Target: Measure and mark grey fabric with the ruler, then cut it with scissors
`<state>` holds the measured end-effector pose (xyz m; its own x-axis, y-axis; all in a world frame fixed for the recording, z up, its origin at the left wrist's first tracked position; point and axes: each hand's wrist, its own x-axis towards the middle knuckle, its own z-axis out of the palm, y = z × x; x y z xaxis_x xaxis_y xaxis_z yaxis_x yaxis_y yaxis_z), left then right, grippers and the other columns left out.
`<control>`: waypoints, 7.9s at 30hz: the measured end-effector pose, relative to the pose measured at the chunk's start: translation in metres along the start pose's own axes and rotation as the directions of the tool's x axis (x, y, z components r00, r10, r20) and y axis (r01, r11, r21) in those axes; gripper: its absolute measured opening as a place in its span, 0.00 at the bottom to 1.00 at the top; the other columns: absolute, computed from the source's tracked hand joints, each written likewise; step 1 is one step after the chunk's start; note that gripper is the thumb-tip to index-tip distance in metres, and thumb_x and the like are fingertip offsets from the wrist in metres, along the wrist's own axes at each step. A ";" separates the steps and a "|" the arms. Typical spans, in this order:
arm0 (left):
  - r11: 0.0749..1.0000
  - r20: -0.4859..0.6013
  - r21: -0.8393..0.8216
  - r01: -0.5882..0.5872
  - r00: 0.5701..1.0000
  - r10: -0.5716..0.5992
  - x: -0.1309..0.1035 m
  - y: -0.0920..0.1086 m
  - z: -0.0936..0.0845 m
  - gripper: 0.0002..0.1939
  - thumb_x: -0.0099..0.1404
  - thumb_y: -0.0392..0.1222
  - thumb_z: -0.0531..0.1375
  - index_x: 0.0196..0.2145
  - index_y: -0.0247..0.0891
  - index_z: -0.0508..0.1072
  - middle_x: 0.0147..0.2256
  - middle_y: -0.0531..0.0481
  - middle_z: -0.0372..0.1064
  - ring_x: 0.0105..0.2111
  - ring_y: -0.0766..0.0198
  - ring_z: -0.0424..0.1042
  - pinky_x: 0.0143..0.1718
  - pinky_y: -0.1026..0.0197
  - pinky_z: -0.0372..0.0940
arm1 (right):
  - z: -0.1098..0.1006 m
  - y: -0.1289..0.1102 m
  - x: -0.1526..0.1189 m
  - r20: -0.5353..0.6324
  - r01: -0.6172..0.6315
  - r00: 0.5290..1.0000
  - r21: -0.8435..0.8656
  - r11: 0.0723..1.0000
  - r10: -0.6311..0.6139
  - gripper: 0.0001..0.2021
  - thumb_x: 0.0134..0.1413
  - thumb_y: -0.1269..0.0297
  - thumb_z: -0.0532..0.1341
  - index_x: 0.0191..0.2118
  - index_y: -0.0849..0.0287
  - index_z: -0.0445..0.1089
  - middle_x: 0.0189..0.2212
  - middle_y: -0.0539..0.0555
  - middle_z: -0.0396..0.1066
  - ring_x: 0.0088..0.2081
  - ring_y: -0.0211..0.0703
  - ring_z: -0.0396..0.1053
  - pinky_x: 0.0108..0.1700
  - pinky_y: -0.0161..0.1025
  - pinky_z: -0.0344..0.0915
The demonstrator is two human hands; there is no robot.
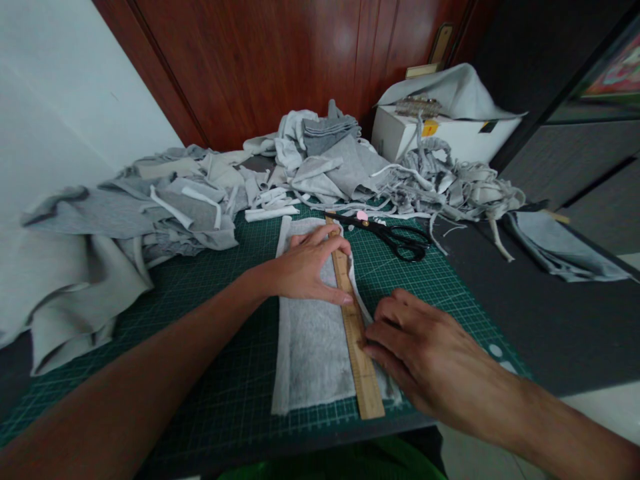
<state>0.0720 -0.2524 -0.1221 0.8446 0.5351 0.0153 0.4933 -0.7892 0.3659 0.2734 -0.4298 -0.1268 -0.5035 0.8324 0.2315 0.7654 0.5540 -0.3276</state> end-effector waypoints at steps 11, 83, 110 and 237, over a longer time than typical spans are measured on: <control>1.000 -0.015 0.007 0.027 1.000 -0.027 -0.002 -0.002 0.003 0.55 0.50 0.66 0.73 0.68 0.43 0.58 0.73 0.29 0.44 0.74 0.36 0.42 0.67 0.29 0.47 | -0.012 0.048 0.073 -0.109 0.147 0.985 0.123 0.981 -0.134 0.27 0.67 0.56 0.64 0.64 0.65 0.59 0.60 0.70 0.67 0.63 0.61 0.66 0.65 0.61 0.67; 0.990 -0.043 -0.103 0.097 0.994 -0.102 -0.011 -0.001 -0.003 0.45 0.45 0.65 0.76 0.56 0.47 0.67 0.70 0.40 0.46 0.72 0.35 0.48 0.68 0.36 0.53 | 0.000 0.117 0.125 -0.096 0.104 0.989 -0.122 0.987 -0.116 0.18 0.65 0.63 0.60 0.54 0.69 0.73 0.57 0.71 0.72 0.60 0.62 0.68 0.61 0.59 0.67; 0.997 -0.124 -0.073 0.005 0.992 -0.014 -0.009 -0.002 0.000 0.48 0.45 0.64 0.76 0.56 0.44 0.63 0.67 0.37 0.55 0.70 0.37 0.54 0.66 0.37 0.55 | -0.004 0.106 0.115 0.000 0.019 1.000 0.053 0.998 -0.019 0.35 0.53 0.37 0.69 0.55 0.64 0.73 0.63 0.72 0.68 0.66 0.70 0.64 0.66 0.67 0.60; 0.987 -0.073 -0.015 0.159 0.984 -0.159 -0.016 -0.009 0.004 0.77 0.40 0.78 0.71 0.73 0.31 0.45 0.74 0.26 0.38 0.74 0.33 0.39 0.73 0.34 0.43 | -0.022 0.104 0.121 0.348 0.068 0.937 -0.201 0.977 0.006 0.41 0.66 0.34 0.53 0.77 0.43 0.43 0.77 0.67 0.39 0.75 0.76 0.40 0.66 0.82 0.44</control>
<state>0.0546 -0.2551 -0.1289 0.7376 0.6747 0.0250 0.6179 -0.6895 0.3779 0.3013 -0.2714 -0.1125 -0.6067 0.7881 -0.1040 0.7943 0.5956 -0.1198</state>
